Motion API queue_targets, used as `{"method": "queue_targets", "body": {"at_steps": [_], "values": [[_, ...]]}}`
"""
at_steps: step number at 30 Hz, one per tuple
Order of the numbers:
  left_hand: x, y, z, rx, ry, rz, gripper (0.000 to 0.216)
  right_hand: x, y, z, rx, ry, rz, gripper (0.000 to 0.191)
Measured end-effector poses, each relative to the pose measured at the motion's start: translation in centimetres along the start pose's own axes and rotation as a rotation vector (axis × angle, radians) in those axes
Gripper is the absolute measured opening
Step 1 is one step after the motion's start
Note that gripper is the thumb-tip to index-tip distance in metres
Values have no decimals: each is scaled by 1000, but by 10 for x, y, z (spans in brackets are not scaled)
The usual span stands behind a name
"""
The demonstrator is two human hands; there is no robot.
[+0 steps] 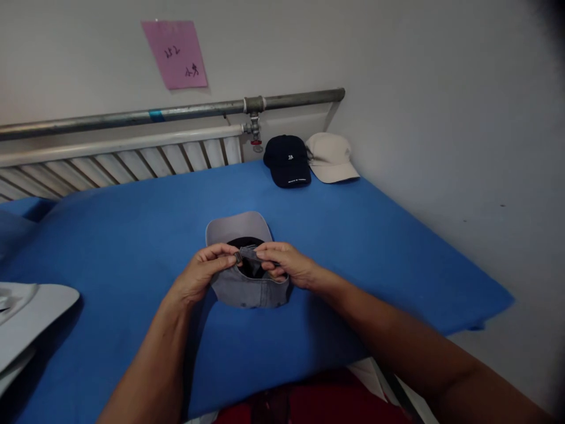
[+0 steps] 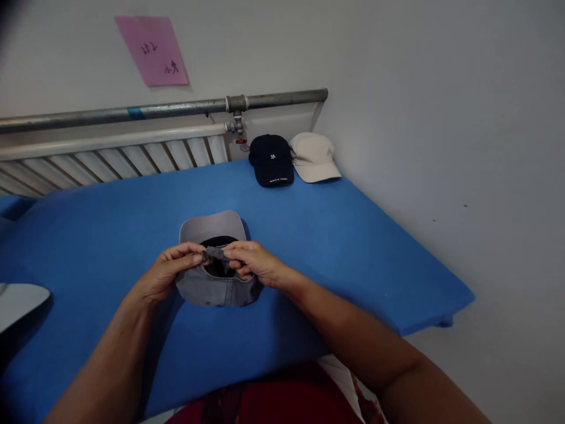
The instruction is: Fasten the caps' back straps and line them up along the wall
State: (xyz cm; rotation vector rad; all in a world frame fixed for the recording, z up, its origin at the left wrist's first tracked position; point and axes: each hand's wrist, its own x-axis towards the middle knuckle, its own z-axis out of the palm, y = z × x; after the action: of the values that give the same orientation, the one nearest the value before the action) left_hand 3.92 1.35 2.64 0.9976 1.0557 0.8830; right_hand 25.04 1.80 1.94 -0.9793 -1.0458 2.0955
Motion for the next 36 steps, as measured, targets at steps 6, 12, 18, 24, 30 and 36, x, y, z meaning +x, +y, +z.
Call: {"method": "queue_targets", "body": {"at_steps": [6,12,18,24,30,36], "values": [[0,-1,0,-23,-29,30,22,3,-2,-4,71,-87,72,15],[-1,0,2,-13,-32,-10,26,1,-5,-2,51,-115,134,14],[-2,3,3,29,-42,-21,23,0,-1,4,-127,-34,70,9],[-2,3,4,54,-64,-22,20,-2,6,7,-235,-28,-64,12],[-2,2,3,55,-176,-41,18,1,10,0,-217,-105,-90,10],[-1,-1,1,107,-129,-41,12,1,9,-1,-225,-172,-71,9]]}}
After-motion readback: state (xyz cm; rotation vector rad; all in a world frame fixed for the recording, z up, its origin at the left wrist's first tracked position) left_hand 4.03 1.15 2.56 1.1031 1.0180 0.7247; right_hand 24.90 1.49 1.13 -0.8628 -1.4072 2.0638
